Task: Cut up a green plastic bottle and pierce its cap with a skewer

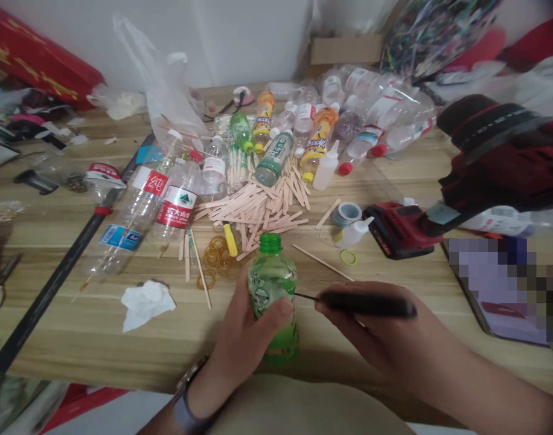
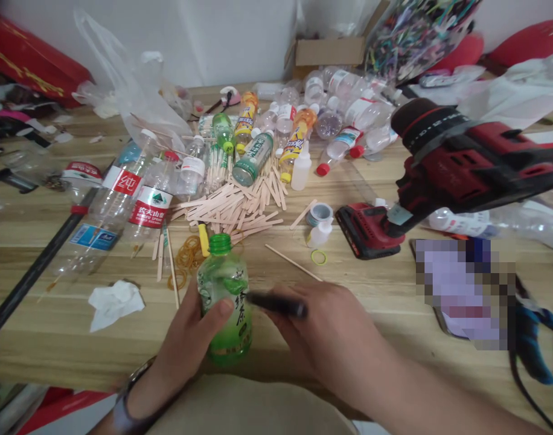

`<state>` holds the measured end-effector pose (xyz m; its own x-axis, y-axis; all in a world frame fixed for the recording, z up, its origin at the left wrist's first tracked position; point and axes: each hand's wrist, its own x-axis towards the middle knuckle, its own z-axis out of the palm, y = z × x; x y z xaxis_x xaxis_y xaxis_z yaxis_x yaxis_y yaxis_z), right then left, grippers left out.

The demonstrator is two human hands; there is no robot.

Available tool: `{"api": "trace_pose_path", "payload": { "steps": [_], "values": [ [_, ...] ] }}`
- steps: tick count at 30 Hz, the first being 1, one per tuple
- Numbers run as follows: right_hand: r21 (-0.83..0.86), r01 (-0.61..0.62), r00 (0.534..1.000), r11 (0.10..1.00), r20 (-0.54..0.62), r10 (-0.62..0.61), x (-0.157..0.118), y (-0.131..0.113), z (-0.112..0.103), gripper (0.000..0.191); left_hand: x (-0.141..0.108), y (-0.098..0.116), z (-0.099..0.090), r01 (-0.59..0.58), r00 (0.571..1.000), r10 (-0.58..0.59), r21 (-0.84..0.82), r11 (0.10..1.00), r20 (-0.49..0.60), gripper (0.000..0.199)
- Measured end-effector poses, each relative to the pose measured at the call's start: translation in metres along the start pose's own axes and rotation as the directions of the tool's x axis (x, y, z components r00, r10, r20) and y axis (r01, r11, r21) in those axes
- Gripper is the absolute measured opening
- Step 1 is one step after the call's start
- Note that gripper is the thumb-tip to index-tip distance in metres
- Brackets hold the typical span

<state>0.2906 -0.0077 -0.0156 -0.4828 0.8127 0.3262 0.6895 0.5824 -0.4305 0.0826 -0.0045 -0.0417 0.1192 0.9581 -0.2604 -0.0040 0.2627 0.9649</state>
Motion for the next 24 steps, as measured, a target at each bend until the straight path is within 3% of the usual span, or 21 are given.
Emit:
{"api": "trace_pose_path", "payload": {
  "steps": [3, 5, 7, 9, 12, 16, 19, 22, 24],
  "values": [
    [-0.287, 0.214, 0.977, 0.934, 0.053, -0.208, 0.001, -0.001, -0.009, 0.032, 0.000, -0.005, -0.001, 0.042, 0.999, -0.042, -0.002, 0.999, -0.009, 0.048],
    [-0.356, 0.272, 0.962, 0.894, 0.070, -0.265, 0.001, 0.000, -0.011, 0.035, -0.001, -0.009, -0.002, 0.061, 0.998, -0.061, 0.004, 0.998, -0.024, 0.047],
    [-0.258, 0.223, 0.975, 0.940, 0.039, -0.221, 0.001, 0.003, -0.009, 0.033, -0.002, -0.013, -0.003, 0.093, 0.996, -0.093, -0.010, 0.996, -0.015, 0.047],
    [-0.034, 0.118, 0.993, 0.992, 0.009, -0.118, 0.003, 0.007, -0.006, 0.027, -0.003, -0.013, -0.003, 0.150, 0.988, -0.148, -0.079, 0.985, 0.035, 0.048],
    [0.218, 0.029, 0.996, 0.975, 0.072, -0.046, 0.010, 0.015, -0.007, 0.020, -0.004, -0.009, -0.001, 0.289, 0.954, -0.259, -0.225, 0.931, 0.154, 0.053],
    [0.045, 0.001, 0.976, 0.999, 0.220, -0.011, 0.016, 0.023, -0.011, 0.015, -0.004, -0.001, 0.002, 0.356, 0.928, -0.300, -0.291, 0.888, 0.220, 0.053],
    [-0.088, 0.074, 0.973, 0.993, 0.223, -0.052, 0.016, 0.026, -0.011, 0.033, -0.005, 0.000, 0.004, 0.366, 0.921, -0.293, -0.307, 0.879, 0.257, 0.047],
    [-0.097, 0.165, 0.969, 0.982, 0.202, -0.143, 0.015, 0.026, -0.009, 0.051, -0.006, -0.001, 0.005, 0.433, 0.889, -0.345, -0.307, 0.847, 0.301, 0.045],
    [-0.065, 0.168, 0.959, 0.984, 0.242, -0.148, 0.016, 0.025, -0.010, 0.053, -0.007, -0.002, 0.006, 0.485, 0.862, -0.395, -0.288, 0.826, 0.318, 0.045]
  ]
}}
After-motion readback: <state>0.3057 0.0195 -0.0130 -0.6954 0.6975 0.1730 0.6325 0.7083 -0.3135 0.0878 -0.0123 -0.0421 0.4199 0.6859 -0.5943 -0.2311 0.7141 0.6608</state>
